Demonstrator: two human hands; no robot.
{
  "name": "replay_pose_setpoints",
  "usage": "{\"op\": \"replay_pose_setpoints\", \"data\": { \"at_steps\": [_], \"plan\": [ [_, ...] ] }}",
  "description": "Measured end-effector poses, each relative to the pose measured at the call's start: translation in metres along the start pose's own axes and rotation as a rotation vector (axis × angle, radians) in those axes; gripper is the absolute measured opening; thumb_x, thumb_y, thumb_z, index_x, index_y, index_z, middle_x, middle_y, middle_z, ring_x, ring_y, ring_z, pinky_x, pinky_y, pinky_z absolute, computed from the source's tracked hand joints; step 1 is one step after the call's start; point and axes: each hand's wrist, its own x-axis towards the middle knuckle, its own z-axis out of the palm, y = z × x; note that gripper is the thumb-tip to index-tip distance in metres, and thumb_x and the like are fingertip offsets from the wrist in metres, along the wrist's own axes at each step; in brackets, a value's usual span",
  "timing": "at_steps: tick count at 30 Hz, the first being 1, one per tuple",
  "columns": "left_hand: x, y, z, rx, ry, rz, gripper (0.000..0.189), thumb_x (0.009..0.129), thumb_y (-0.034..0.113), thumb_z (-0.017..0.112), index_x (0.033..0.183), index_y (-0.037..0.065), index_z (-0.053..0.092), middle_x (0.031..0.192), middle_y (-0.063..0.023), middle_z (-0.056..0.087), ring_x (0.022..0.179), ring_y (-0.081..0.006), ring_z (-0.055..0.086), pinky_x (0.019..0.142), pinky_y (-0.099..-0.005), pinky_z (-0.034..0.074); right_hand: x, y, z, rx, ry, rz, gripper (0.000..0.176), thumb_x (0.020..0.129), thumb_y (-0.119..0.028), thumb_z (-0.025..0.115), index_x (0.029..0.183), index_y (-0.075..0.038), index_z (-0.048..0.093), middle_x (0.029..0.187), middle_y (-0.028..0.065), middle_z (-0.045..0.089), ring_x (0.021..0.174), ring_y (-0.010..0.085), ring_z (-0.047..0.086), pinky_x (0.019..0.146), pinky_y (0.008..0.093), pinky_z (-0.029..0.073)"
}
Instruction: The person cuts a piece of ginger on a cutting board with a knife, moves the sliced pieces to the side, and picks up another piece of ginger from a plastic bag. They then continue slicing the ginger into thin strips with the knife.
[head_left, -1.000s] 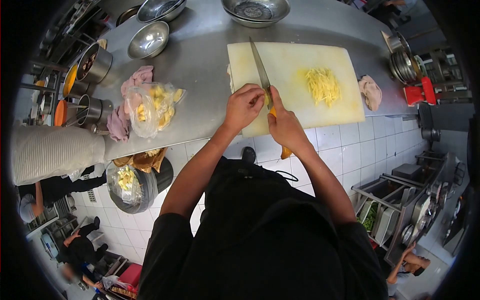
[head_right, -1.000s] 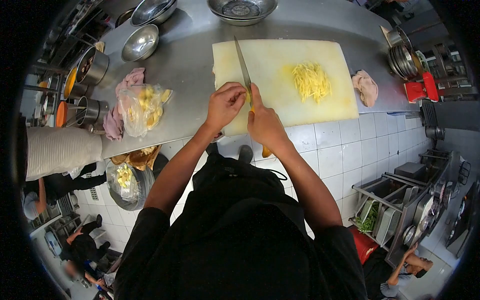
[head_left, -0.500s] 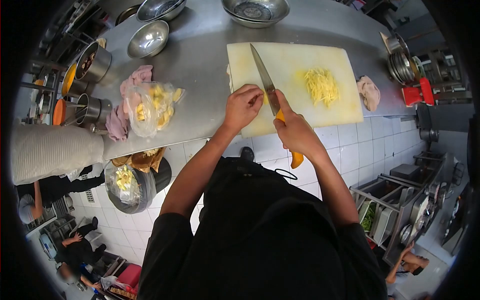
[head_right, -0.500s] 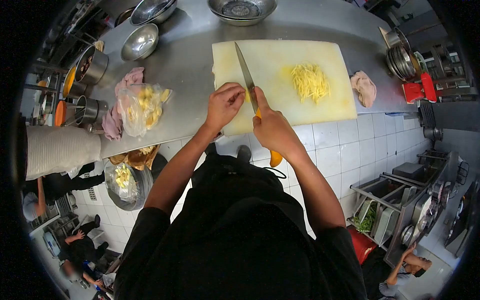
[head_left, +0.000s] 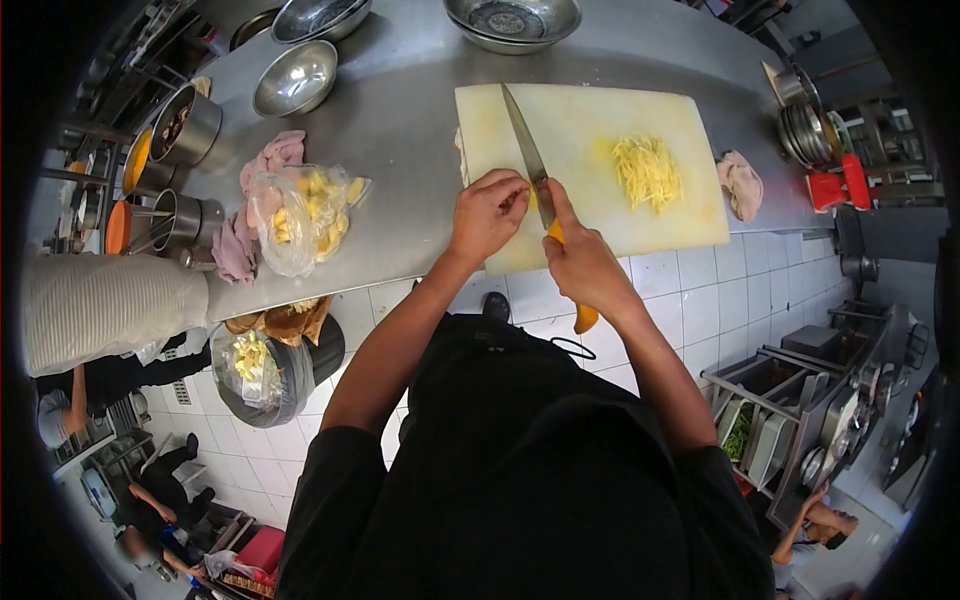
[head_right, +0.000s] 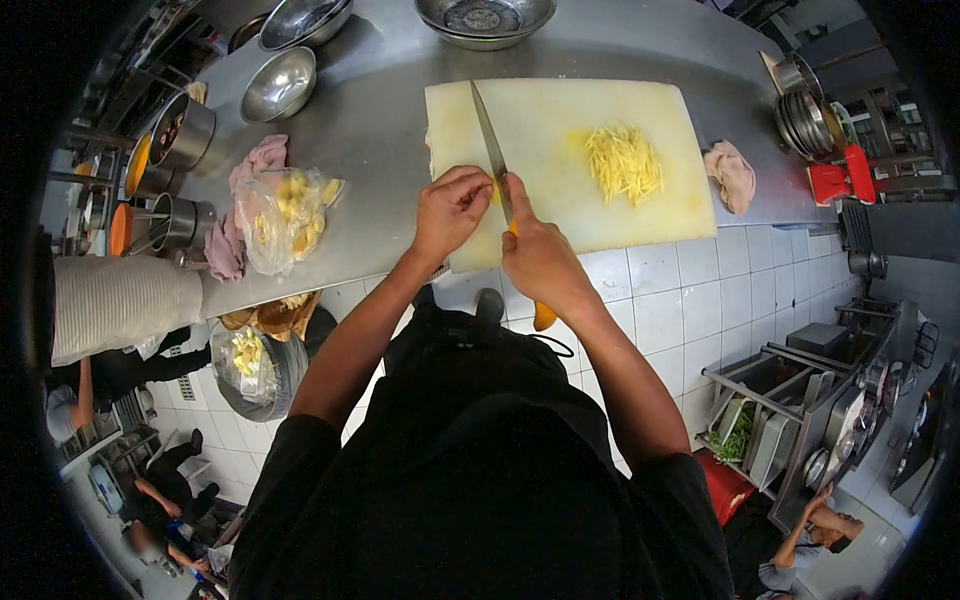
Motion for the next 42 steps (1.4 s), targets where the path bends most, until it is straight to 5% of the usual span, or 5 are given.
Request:
{"op": "replay_pose_setpoints", "data": {
  "at_steps": [12,20,24,38,42],
  "plan": [
    [0.000,-0.001,0.001,-0.012,0.021,0.014,0.008,0.089,0.005,0.072,0.095,0.001,0.075,0.098,-0.0062,0.074,0.069,-0.0190,0.071,0.065,-0.0293,0.058,0.004,-0.016,-0.020,0.015,-0.066,0.085,0.077,0.099,-0.009,0.050,0.167,-0.016,0.014,0.085,0.0225,0.069,0.054,0.0261,0.065,0.062,0.0415,0.057],
    [0.000,-0.002,0.002,-0.018,0.024,0.026,0.009,0.088,0.005,0.072,0.095,0.001,0.075,0.098,-0.0065,0.074,0.070,-0.0207,0.072,0.067,-0.0295,0.059,-0.010,-0.015,-0.015,-0.027,-0.047,0.033,0.077,0.097,-0.010,0.050,0.165,-0.006,0.015,0.097,0.0372,0.069,0.099,0.0527,0.067,0.095,0.0564,0.049],
    [-0.001,0.000,0.001,-0.025,0.023,0.013,0.008,0.088,0.005,0.073,0.095,0.001,0.075,0.098,-0.0063,0.074,0.071,-0.0214,0.072,0.067,-0.0297,0.060,-0.007,-0.004,-0.006,-0.053,0.022,-0.021,0.075,0.100,-0.009,0.050,0.167,-0.013,0.015,0.075,0.0192,0.066,0.051,0.0261,0.063,0.061,0.0415,0.056],
    [0.000,-0.005,0.003,-0.009,0.023,0.020,0.009,0.088,0.006,0.073,0.095,0.002,0.075,0.099,-0.0064,0.074,0.069,-0.0210,0.072,0.065,-0.0297,0.059,0.019,0.004,0.002,0.026,0.004,-0.010,0.080,0.096,-0.011,0.053,0.165,-0.009,0.012,0.093,0.0364,0.069,0.094,0.0527,0.068,0.090,0.0569,0.050],
    [0.000,-0.002,0.002,-0.012,0.031,0.034,0.009,0.088,0.006,0.073,0.095,0.001,0.075,0.099,-0.0064,0.074,0.069,-0.0207,0.072,0.066,-0.0295,0.059,-0.003,-0.007,-0.012,-0.025,-0.031,0.023,0.077,0.100,-0.011,0.049,0.167,-0.015,0.012,0.079,0.0208,0.068,0.052,0.0263,0.064,0.063,0.0424,0.057]
  ]
}}
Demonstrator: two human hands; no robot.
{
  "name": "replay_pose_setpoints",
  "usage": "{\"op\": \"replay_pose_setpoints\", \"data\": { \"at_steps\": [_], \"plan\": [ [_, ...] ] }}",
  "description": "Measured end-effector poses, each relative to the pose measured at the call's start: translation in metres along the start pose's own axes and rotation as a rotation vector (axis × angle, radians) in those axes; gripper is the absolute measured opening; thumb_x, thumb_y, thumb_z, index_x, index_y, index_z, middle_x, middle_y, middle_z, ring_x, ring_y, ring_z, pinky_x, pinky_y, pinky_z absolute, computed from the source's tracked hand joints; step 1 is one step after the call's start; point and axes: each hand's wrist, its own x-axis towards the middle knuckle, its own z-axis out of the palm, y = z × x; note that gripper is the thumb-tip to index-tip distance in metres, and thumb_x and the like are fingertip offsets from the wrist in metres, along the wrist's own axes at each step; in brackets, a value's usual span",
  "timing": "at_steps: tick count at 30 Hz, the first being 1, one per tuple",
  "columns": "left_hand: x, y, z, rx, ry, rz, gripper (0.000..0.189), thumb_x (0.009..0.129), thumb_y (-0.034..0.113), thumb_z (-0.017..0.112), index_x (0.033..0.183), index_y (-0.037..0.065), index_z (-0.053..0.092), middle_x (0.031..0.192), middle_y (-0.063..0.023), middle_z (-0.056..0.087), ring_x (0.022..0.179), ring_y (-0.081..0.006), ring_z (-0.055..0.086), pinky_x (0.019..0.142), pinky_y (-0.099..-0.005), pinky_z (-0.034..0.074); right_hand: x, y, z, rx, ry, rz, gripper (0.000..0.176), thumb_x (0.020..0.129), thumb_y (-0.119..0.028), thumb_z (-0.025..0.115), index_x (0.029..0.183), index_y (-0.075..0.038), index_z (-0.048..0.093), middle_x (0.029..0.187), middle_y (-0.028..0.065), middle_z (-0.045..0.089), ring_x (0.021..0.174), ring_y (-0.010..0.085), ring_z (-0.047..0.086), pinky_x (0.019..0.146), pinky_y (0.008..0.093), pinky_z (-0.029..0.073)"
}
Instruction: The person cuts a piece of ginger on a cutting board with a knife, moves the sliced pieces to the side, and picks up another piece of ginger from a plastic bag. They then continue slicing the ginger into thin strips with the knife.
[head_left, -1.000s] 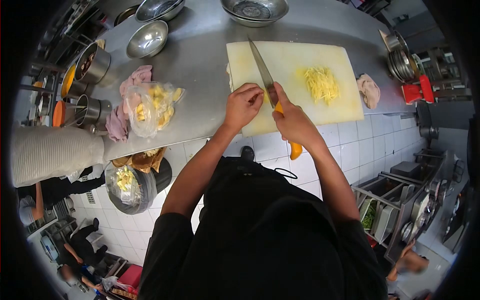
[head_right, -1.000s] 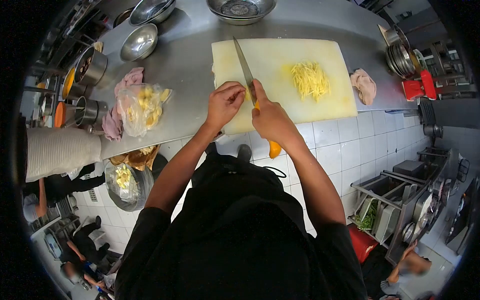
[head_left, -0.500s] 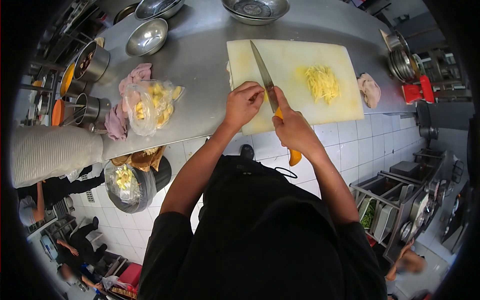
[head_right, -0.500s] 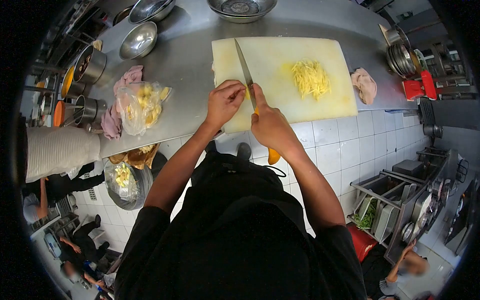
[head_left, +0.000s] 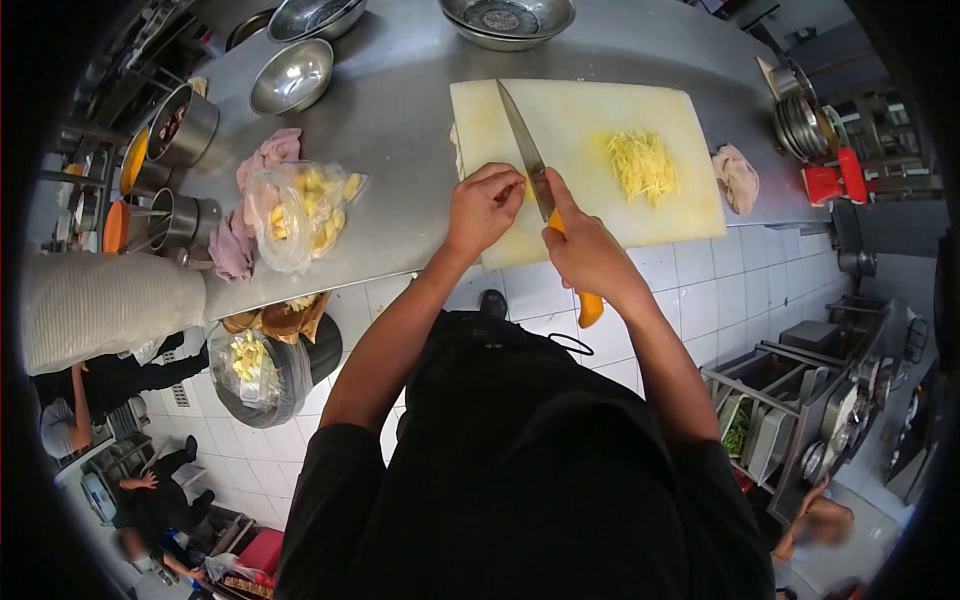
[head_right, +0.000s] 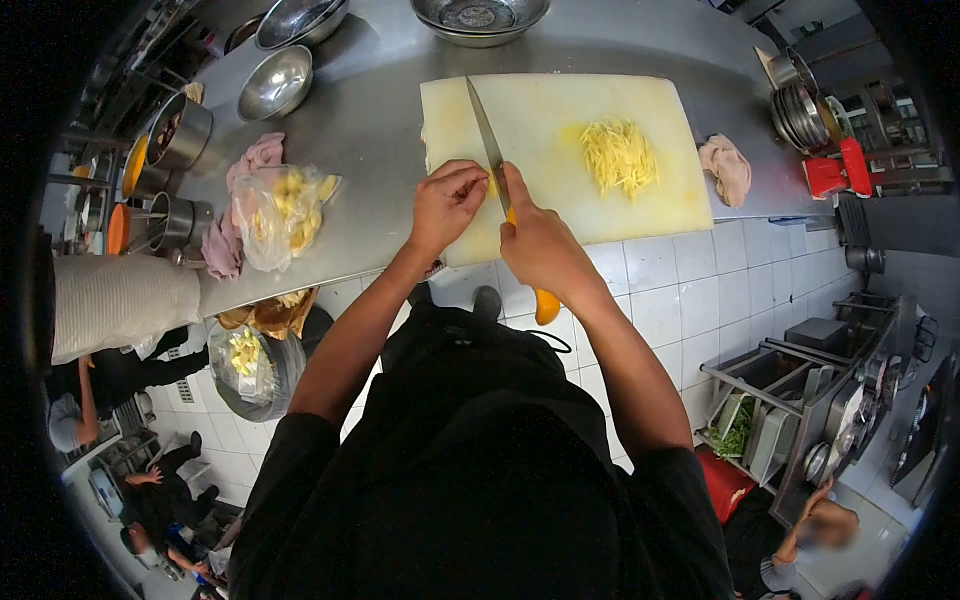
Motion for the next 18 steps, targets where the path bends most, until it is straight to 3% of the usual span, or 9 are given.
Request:
{"op": "replay_pose_setpoints", "data": {
  "at_steps": [6,8,10,18],
  "plan": [
    [0.000,0.000,0.000,-0.006,0.000,-0.006,0.009,0.088,0.005,0.073,0.096,0.001,0.076,0.098,-0.0068,0.074,0.070,-0.0206,0.073,0.067,-0.0291,0.059,-0.010,-0.002,0.001,-0.032,0.021,-0.019,0.075,0.100,-0.011,0.048,0.167,-0.012,0.015,0.076,0.0198,0.067,0.051,0.0263,0.063,0.063,0.0417,0.056],
    [0.000,-0.001,0.000,0.005,-0.005,-0.009,0.009,0.088,0.005,0.073,0.096,0.001,0.076,0.098,-0.0069,0.074,0.071,-0.0206,0.073,0.067,-0.0290,0.060,-0.012,-0.007,-0.001,-0.015,-0.006,-0.003,0.076,0.098,-0.010,0.050,0.165,-0.007,0.014,0.091,0.0320,0.068,0.084,0.0453,0.065,0.086,0.0518,0.051],
    [0.000,0.001,0.000,-0.001,-0.001,-0.011,0.009,0.088,0.005,0.073,0.096,0.001,0.076,0.098,-0.0067,0.074,0.071,-0.0206,0.073,0.067,-0.0289,0.060,-0.012,-0.008,-0.001,-0.004,-0.021,0.006,0.077,0.097,-0.010,0.051,0.165,-0.005,0.014,0.098,0.0382,0.069,0.101,0.0546,0.066,0.097,0.0570,0.048],
    [0.000,0.002,-0.001,-0.001,-0.008,-0.020,0.009,0.088,0.005,0.073,0.096,0.001,0.076,0.098,-0.0064,0.074,0.070,-0.0203,0.072,0.066,-0.0290,0.059,-0.014,-0.014,0.000,-0.007,-0.022,0.032,0.078,0.097,-0.009,0.052,0.165,-0.006,0.014,0.097,0.0373,0.069,0.100,0.0537,0.066,0.096,0.0576,0.049]
  ]
}}
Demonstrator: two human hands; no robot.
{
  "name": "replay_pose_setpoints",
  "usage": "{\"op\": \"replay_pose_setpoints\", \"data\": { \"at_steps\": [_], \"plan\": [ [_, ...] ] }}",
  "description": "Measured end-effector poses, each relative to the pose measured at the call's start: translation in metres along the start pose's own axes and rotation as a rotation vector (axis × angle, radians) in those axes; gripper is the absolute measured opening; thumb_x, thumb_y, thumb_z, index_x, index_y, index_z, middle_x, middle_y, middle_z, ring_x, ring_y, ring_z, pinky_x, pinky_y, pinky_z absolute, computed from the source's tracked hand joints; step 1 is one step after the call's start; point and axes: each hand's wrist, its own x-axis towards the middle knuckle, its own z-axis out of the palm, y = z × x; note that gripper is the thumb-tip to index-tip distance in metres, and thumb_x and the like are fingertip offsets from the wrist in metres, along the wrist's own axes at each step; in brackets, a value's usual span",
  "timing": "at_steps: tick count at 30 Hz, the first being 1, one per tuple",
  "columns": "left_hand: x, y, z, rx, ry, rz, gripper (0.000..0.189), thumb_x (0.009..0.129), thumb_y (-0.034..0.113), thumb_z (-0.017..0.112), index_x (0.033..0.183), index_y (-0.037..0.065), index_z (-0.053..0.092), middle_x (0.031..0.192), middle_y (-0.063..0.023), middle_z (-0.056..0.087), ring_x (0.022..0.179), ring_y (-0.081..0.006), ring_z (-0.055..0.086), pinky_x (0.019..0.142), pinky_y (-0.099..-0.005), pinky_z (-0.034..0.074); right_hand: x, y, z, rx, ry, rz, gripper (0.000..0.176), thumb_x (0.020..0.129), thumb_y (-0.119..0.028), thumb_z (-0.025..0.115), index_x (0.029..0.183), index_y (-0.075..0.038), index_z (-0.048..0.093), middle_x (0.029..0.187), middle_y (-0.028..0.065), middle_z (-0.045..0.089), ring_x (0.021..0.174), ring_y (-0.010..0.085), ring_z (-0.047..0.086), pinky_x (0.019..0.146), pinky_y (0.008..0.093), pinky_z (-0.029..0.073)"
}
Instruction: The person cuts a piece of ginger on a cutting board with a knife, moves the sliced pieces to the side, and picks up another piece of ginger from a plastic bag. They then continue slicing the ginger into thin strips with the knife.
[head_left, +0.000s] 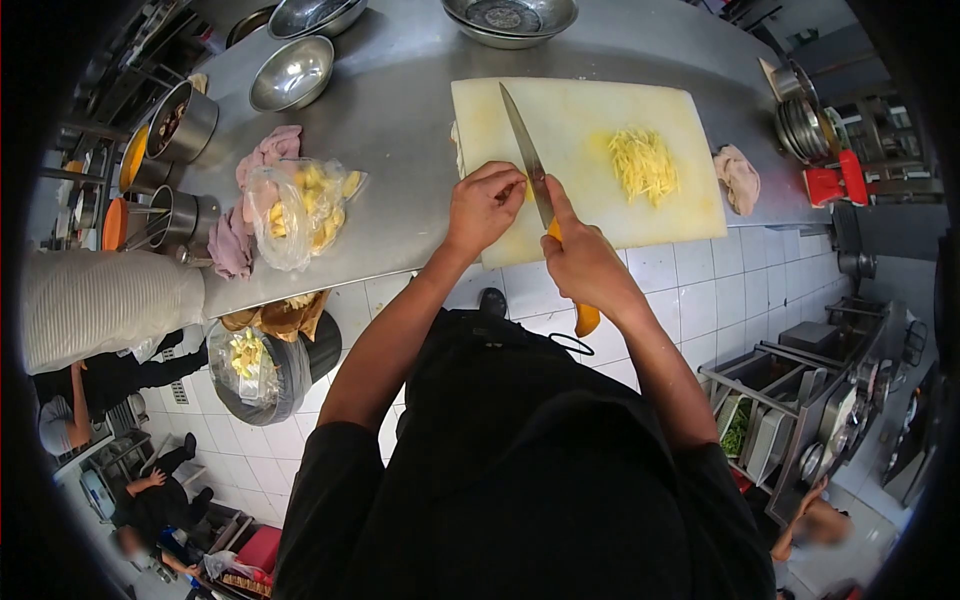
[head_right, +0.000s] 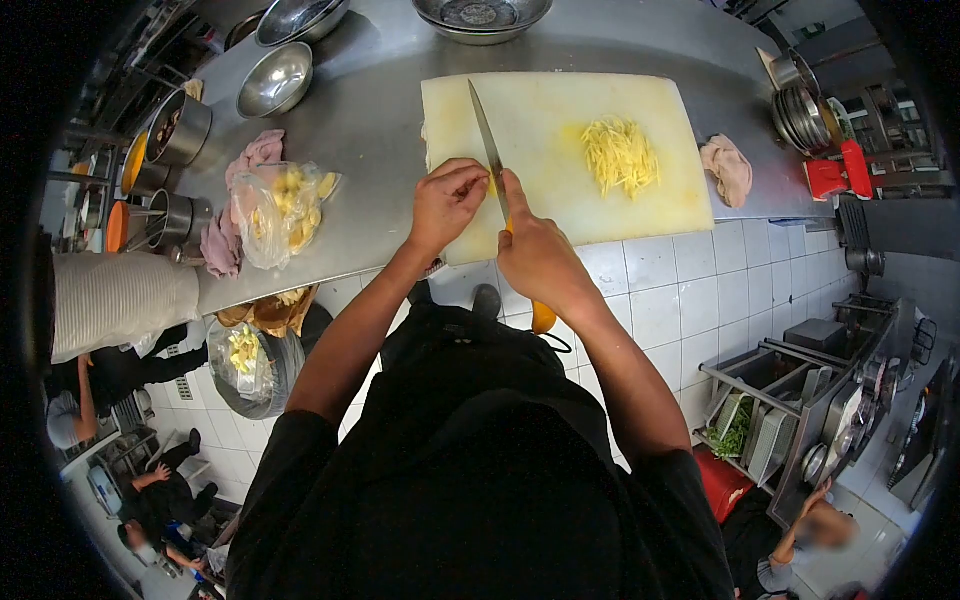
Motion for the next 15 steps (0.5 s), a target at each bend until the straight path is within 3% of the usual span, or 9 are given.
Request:
{"op": "replay_pose_setpoints", "data": {
  "at_steps": [3,6,11,15],
  "plan": [
    [0.000,0.000,-0.001,0.005,-0.008,-0.004,0.009,0.088,0.005,0.073,0.096,0.001,0.076,0.098,-0.0065,0.074,0.070,-0.0203,0.072,0.066,-0.0290,0.059,0.007,0.004,0.008,0.011,0.018,-0.020,0.078,0.097,-0.009,0.052,0.165,-0.008,0.014,0.097,0.0369,0.069,0.099,0.0534,0.066,0.095,0.0581,0.049],
    [0.000,-0.003,0.001,-0.011,-0.005,0.006,0.009,0.088,0.005,0.073,0.096,0.001,0.076,0.098,-0.0066,0.074,0.070,-0.0204,0.072,0.066,-0.0291,0.059,0.044,0.036,0.043,-0.080,0.301,-0.293,0.078,0.099,-0.011,0.051,0.167,-0.014,0.011,0.083,0.0286,0.069,0.055,0.0395,0.065,0.066,0.0475,0.056],
    [-0.001,-0.007,0.002,-0.004,-0.010,0.015,0.011,0.089,0.003,0.074,0.099,-0.001,0.076,0.100,-0.0075,0.075,0.069,-0.0145,0.069,0.066,-0.0262,0.057,0.039,0.012,0.008,0.079,0.053,-0.037,0.079,0.099,-0.011,0.049,0.167,-0.015,0.011,0.089,0.0263,0.070,0.055,0.0319,0.066,0.063,0.0438,0.057],
    [0.000,-0.003,0.001,-0.016,0.006,0.011,0.009,0.088,0.004,0.073,0.096,0.000,0.075,0.098,-0.0071,0.075,0.070,-0.0183,0.072,0.067,-0.0282,0.059,0.010,-0.009,-0.009,0.078,-0.053,0.063,0.078,0.098,-0.010,0.048,0.168,-0.015,0.011,0.089,0.0221,0.069,0.053,0.0256,0.065,0.061,0.0409,0.058]
  ]
}}
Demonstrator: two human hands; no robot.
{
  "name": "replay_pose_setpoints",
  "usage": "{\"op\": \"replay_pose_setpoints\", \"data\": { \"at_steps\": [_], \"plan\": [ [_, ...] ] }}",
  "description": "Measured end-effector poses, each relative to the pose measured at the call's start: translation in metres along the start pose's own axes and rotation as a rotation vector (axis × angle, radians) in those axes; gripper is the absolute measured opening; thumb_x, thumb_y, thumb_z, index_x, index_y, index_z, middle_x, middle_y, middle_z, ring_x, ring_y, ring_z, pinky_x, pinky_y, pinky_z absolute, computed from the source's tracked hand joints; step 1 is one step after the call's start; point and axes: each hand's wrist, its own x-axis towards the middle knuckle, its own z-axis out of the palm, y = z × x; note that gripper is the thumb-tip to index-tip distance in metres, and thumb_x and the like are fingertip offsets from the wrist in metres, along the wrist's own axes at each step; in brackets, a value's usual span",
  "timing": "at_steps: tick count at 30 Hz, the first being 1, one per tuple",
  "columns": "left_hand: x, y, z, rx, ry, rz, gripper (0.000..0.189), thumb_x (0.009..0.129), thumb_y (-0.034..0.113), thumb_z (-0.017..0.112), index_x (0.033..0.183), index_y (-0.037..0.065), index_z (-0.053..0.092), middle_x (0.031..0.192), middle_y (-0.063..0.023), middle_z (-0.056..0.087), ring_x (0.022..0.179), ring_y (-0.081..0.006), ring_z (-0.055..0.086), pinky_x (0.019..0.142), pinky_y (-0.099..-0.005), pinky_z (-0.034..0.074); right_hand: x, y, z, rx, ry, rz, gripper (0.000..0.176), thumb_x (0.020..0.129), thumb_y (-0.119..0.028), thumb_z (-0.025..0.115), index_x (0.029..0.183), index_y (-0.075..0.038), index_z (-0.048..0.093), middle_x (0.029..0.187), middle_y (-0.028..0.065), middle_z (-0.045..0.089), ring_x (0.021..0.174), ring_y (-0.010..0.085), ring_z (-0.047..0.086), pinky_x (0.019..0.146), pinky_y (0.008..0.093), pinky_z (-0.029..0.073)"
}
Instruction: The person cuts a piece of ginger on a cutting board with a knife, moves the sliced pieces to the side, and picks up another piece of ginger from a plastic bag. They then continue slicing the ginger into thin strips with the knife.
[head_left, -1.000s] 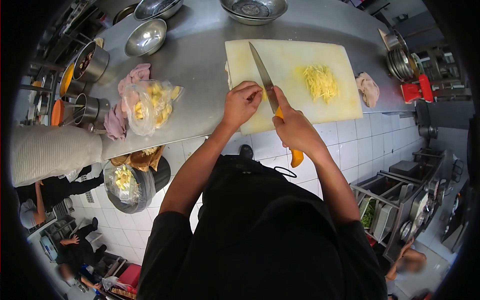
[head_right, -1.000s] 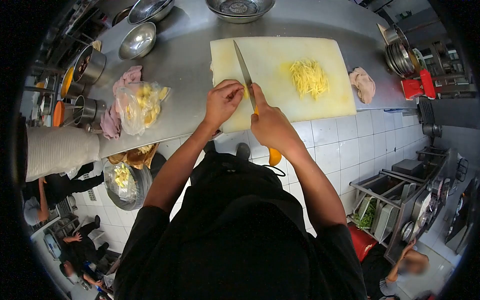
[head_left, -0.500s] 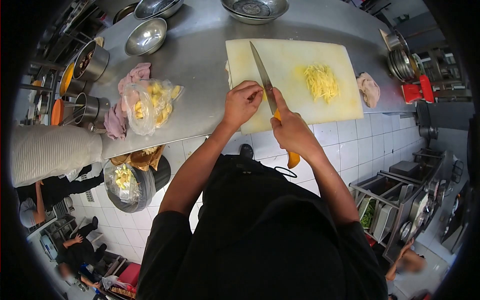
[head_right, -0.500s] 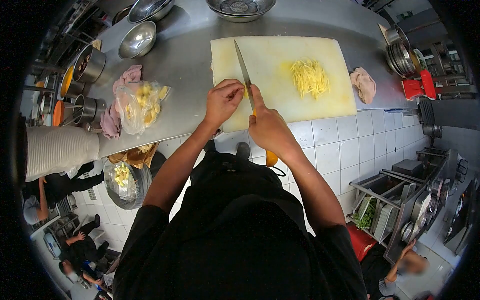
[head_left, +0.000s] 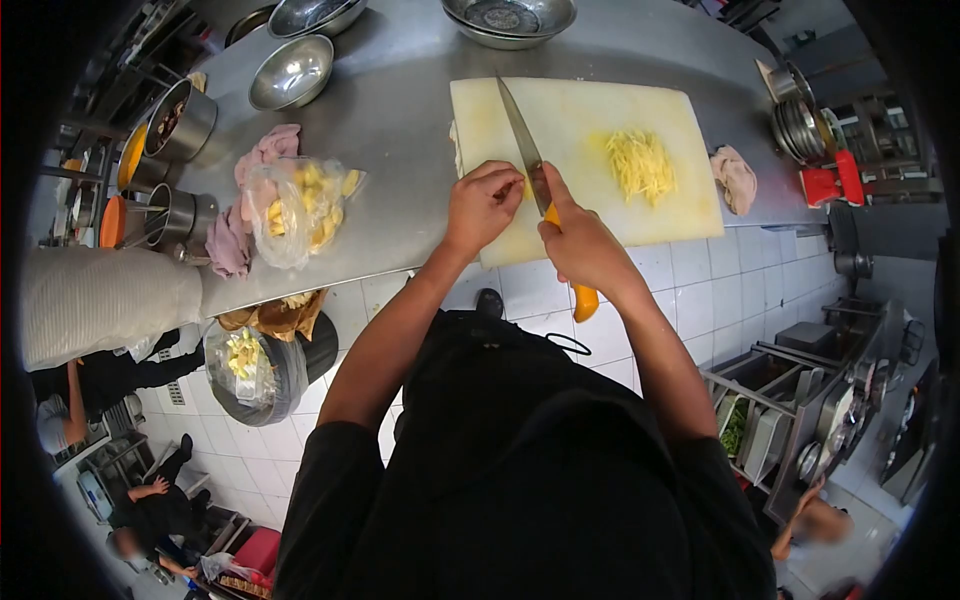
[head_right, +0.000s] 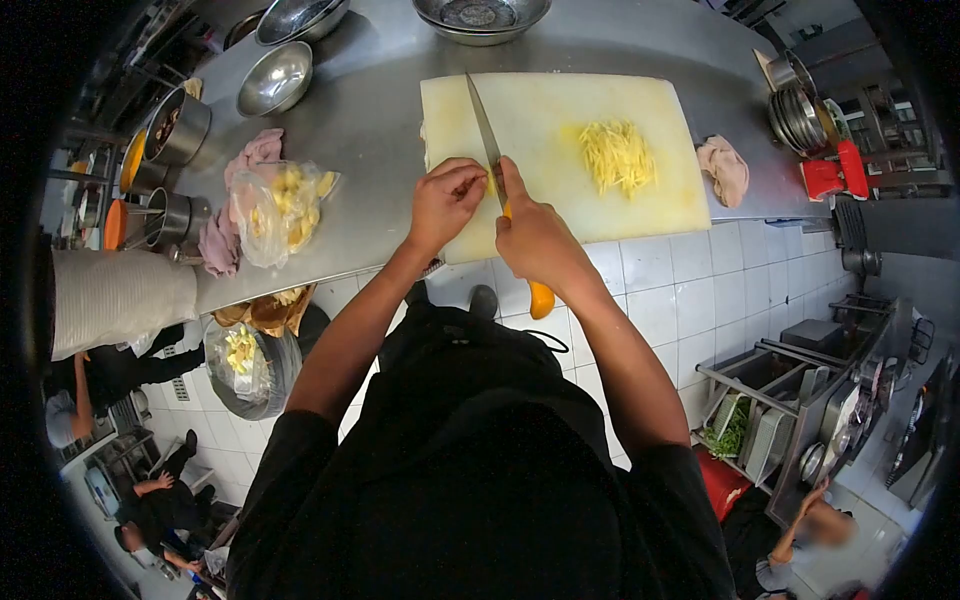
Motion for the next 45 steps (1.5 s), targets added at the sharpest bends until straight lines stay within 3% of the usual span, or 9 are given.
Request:
{"op": "replay_pose_setpoints", "data": {
  "at_steps": [2,4,5,18,21,23,25,27,45],
  "plan": [
    [-0.001,-0.003,0.001,-0.011,-0.002,0.005,0.010,0.089,0.003,0.074,0.098,-0.001,0.075,0.100,-0.0078,0.075,0.070,-0.0150,0.070,0.067,-0.0265,0.058,0.000,0.008,0.005,-0.053,0.033,-0.057,0.077,0.097,-0.009,0.048,0.166,-0.007,0.013,0.095,0.0317,0.069,0.083,0.0433,0.067,0.082,0.0504,0.053],
    [-0.001,-0.003,0.000,0.005,-0.009,-0.001,0.010,0.089,0.003,0.074,0.098,-0.002,0.075,0.100,-0.0077,0.075,0.070,-0.0151,0.070,0.067,-0.0267,0.058,-0.001,0.011,0.007,-0.071,0.047,-0.077,0.077,0.097,-0.009,0.049,0.165,-0.003,0.014,0.099,0.0370,0.069,0.099,0.0522,0.067,0.094,0.0549,0.050],
    [-0.001,-0.002,0.000,0.013,-0.012,-0.004,0.010,0.089,0.003,0.074,0.098,-0.002,0.075,0.100,-0.0076,0.075,0.070,-0.0152,0.071,0.067,-0.0268,0.058,-0.002,0.009,0.007,-0.063,0.043,-0.069,0.076,0.097,-0.009,0.049,0.164,-0.003,0.014,0.101,0.0376,0.069,0.101,0.0522,0.067,0.096,0.0547,0.049],
    [-0.001,0.001,0.001,-0.023,0.007,-0.021,0.008,0.089,0.005,0.073,0.095,0.000,0.075,0.097,-0.0066,0.074,0.071,-0.0199,0.073,0.067,-0.0291,0.060,0.020,0.022,0.028,-0.117,0.159,-0.161,0.080,0.095,-0.008,0.053,0.165,-0.006,0.013,0.099,0.0372,0.069,0.099,0.0537,0.066,0.094,0.0566,0.049],
    [0.002,-0.001,-0.001,-0.008,0.019,-0.004,0.008,0.089,0.005,0.073,0.095,0.001,0.076,0.097,-0.0065,0.074,0.070,-0.0200,0.072,0.066,-0.0294,0.060,0.044,0.039,0.033,-0.017,0.190,-0.214,0.079,0.099,-0.011,0.049,0.168,-0.016,0.010,0.084,0.0241,0.069,0.053,0.0290,0.066,0.059,0.0425,0.057],
    [0.000,-0.001,0.001,-0.010,0.008,-0.007,0.008,0.089,0.005,0.073,0.095,0.001,0.076,0.097,-0.0066,0.074,0.070,-0.0201,0.072,0.066,-0.0295,0.060,0.036,0.037,0.029,-0.017,0.131,-0.156,0.080,0.097,-0.010,0.051,0.166,-0.010,0.012,0.093,0.0322,0.069,0.083,0.0451,0.066,0.081,0.0515,0.052],
    [0.002,0.001,0.000,0.004,-0.002,-0.005,0.008,0.089,0.005,0.073,0.095,0.001,0.076,0.097,-0.0066,0.074,0.070,-0.0200,0.072,0.066,-0.0295,0.060,0.024,0.019,0.014,-0.027,0.073,-0.097,0.080,0.096,-0.010,0.052,0.165,-0.006,0.013,0.097,0.0364,0.069,0.097,0.0531,0.067,0.092,0.0559,0.050],
    [0.000,0.001,-0.001,0.011,-0.010,-0.009,0.008,0.089,0.006,0.073,0.095,0.001,0.076,0.097,-0.0066,0.074,0.070,-0.0201,0.072,0.066,-0.0295,0.059,0.005,0.004,0.005,-0.034,0.015,-0.017,0.079,0.096,-0.011,0.051,0.165,-0.005,0.013,0.097,0.0369,0.069,0.097,0.0530,0.067,0.093,0.0558,0.050],
    [0.000,0.001,0.000,-0.007,0.001,-0.014,0.008,0.089,0.005,0.073,0.094,0.000,0.076,0.097,-0.0054,0.074,0.068,-0.0194,0.070,0.063,-0.0288,0.057,0.002,0.015,0.017,-0.063,0.061,-0.072,0.079,0.097,-0.009,0.051,0.165,-0.006,0.012,0.100,0.0376,0.069,0.102,0.0545,0.066,0.097,0.0573,0.048]
  ]
}}
